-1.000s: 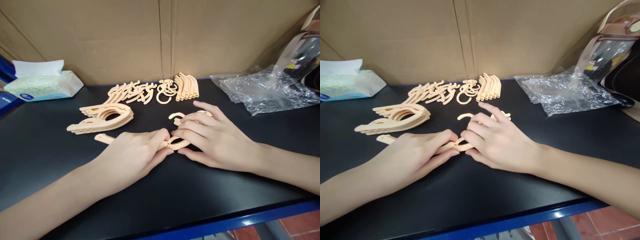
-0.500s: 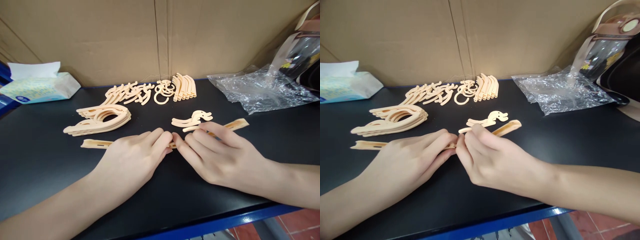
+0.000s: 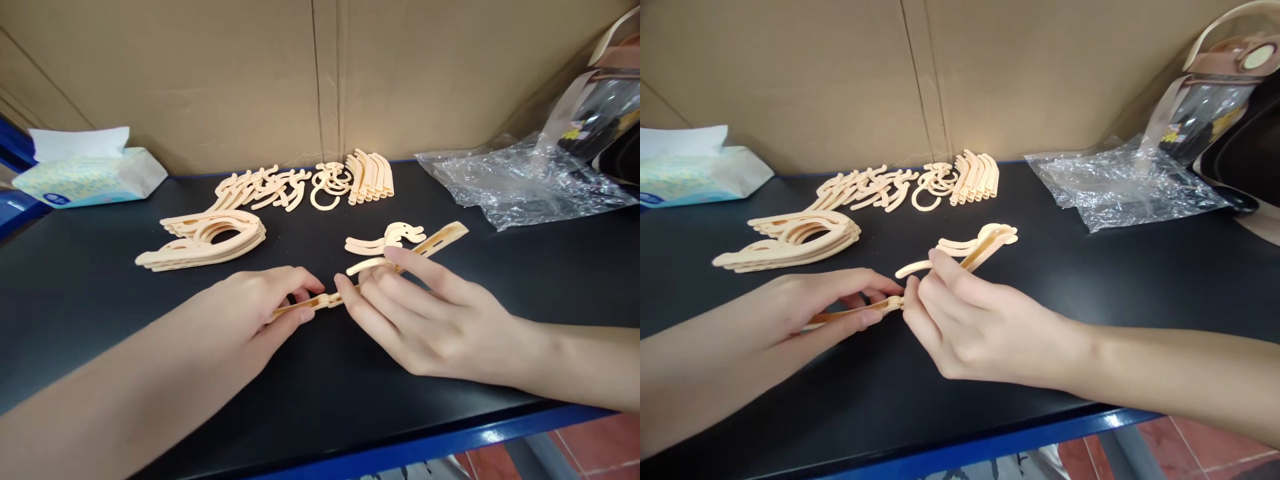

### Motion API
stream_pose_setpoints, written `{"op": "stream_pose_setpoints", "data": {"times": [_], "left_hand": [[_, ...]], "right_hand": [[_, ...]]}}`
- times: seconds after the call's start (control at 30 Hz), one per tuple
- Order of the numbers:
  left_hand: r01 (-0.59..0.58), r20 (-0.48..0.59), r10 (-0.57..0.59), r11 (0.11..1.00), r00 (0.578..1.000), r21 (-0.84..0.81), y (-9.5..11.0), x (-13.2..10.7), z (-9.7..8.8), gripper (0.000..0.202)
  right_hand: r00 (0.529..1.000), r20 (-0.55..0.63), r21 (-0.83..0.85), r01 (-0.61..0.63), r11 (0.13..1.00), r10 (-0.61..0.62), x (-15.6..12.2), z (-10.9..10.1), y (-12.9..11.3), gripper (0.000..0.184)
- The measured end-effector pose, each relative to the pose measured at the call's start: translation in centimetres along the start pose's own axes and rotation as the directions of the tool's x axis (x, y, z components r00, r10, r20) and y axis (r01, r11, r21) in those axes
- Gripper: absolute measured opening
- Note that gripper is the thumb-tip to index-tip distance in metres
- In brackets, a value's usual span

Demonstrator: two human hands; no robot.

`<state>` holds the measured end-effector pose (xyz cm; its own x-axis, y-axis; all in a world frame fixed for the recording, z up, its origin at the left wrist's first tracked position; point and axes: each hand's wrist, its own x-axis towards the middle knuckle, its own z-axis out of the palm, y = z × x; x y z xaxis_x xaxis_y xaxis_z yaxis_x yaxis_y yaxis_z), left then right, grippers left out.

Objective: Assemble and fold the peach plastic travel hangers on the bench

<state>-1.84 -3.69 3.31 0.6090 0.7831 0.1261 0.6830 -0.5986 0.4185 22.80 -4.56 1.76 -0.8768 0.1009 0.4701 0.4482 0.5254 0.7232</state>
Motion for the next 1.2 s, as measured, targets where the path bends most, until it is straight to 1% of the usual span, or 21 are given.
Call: {"op": "stream_pose_setpoints", "data": {"times": [0.03,0.07,0.1,0.13,0.17,0.2,0.23,0.27,0.3,0.37,0.4,0.47,0.57,0.63,0.73,0.87,0.93,1.0,1.07,1.13,1.2], "left_hand": [[0.06,0.071,-0.053,0.993,0.996,-0.103,-0.4,0.0,-0.2,0.022],[0.093,0.139,-0.067,0.979,0.988,-0.183,-0.7,0.0,-0.4,0.023],[0.096,0.15,-0.059,0.963,0.987,-0.251,-1.0,0.1,-0.5,0.026],[0.113,0.172,-0.069,0.959,0.983,-0.261,-1.1,0.2,-0.6,0.027],[0.101,0.169,-0.059,0.963,0.984,-0.25,-1.1,0.4,-0.6,0.026],[0.068,0.136,-0.04,0.975,0.99,-0.21,-1.0,0.5,-0.6,0.024],[0.031,0.093,-0.019,0.99,0.995,-0.136,-0.8,0.7,-0.5,0.023],[0.002,0.104,0.002,0.999,0.995,-0.038,-0.6,0.8,-0.4,0.024],[-0.063,0.044,0.06,0.996,0.997,0.068,-0.3,1.0,-0.3,0.025],[-0.188,0.022,0.189,0.946,0.982,0.266,0.0,1.2,-0.1,0.03],[-0.242,0.021,0.249,0.914,0.968,0.325,0.0,1.2,0.0,0.031],[-0.306,0.028,0.318,0.876,0.948,0.372,-0.2,1.3,0.3,0.031],[-0.333,0.024,0.346,0.88,0.938,0.337,-0.9,1.2,0.7,0.026],[-0.352,0.019,0.366,0.878,0.93,0.324,-1.3,1.2,0.9,0.026],[-0.377,0.014,0.398,0.858,0.917,0.349,-1.6,1.1,1.2,0.029],[-0.397,0.006,0.426,0.837,0.905,0.378,-1.6,1.1,1.2,0.028],[-0.406,-0.002,0.44,0.83,0.898,0.383,-1.4,0.9,1.1,0.026],[-0.411,-0.004,0.442,0.837,0.897,0.362,-1.2,0.8,1.0,0.025],[-0.413,0.004,0.436,0.849,0.9,0.33,-0.9,0.6,1.0,0.024],[-0.415,0.021,0.431,0.853,0.902,0.316,-0.8,0.5,1.1,0.025],[-0.418,0.035,0.431,0.847,0.902,0.329,-0.7,0.4,1.2,0.028]], "right_hand": [[1.0,-0.005,0.013,0.002,1.0,-0.002,-0.1,0.0,0.0,0.031],[1.0,-0.005,0.026,0.003,1.0,-0.003,-0.1,0.0,0.0,0.03],[1.0,-0.002,0.038,0.001,0.999,-0.001,-0.2,0.1,0.1,0.03],[1.0,0.005,0.046,-0.005,0.999,0.005,-0.3,0.3,0.2,0.029],[1.0,0.015,0.057,-0.013,0.998,0.012,-0.4,0.5,0.4,0.029],[0.999,0.026,0.067,-0.022,0.998,0.021,-0.5,0.7,0.6,0.029],[0.999,0.039,0.08,-0.033,0.996,0.029,-0.6,1.0,0.8,0.03],[0.998,0.048,0.096,-0.04,0.995,0.035,-0.7,1.3,1.1,0.03],[0.998,0.055,0.114,-0.041,0.993,0.035,-0.8,1.5,1.4,0.03],[0.997,0.07,0.149,-0.026,0.989,0.016,-1.0,1.8,1.9,0.033],[0.997,0.076,0.16,-0.014,0.987,0.002,-1.1,1.9,2.0,0.035],[0.997,0.079,0.173,0.007,0.985,-0.021,-1.1,2.1,2.2,0.038],[0.997,0.066,0.246,0.011,0.969,-0.028,-1.0,2.3,2.1,0.035],[0.997,0.071,0.367,-0.029,0.93,0.003,-1.0,2.6,1.9,0.032],[0.992,0.107,0.532,-0.119,0.839,0.073,-1.3,3.2,1.8,0.027],[0.985,0.083,0.686,-0.169,0.708,0.154,-1.7,3.3,2.1,0.02],[0.974,0.067,0.72,-0.197,0.665,0.216,-1.8,3.1,2.3,0.017],[0.954,0.078,0.705,-0.258,0.661,0.289,-1.9,2.9,2.5,0.021],[0.924,0.111,0.688,-0.337,0.643,0.366,-1.9,3.0,2.8,0.035],[0.887,0.168,0.69,-0.418,0.59,0.431,-2.0,3.4,3.0,0.047],[0.846,0.232,0.685,-0.492,0.538,0.479,-2.1,4.1,3.1,0.051]]}}
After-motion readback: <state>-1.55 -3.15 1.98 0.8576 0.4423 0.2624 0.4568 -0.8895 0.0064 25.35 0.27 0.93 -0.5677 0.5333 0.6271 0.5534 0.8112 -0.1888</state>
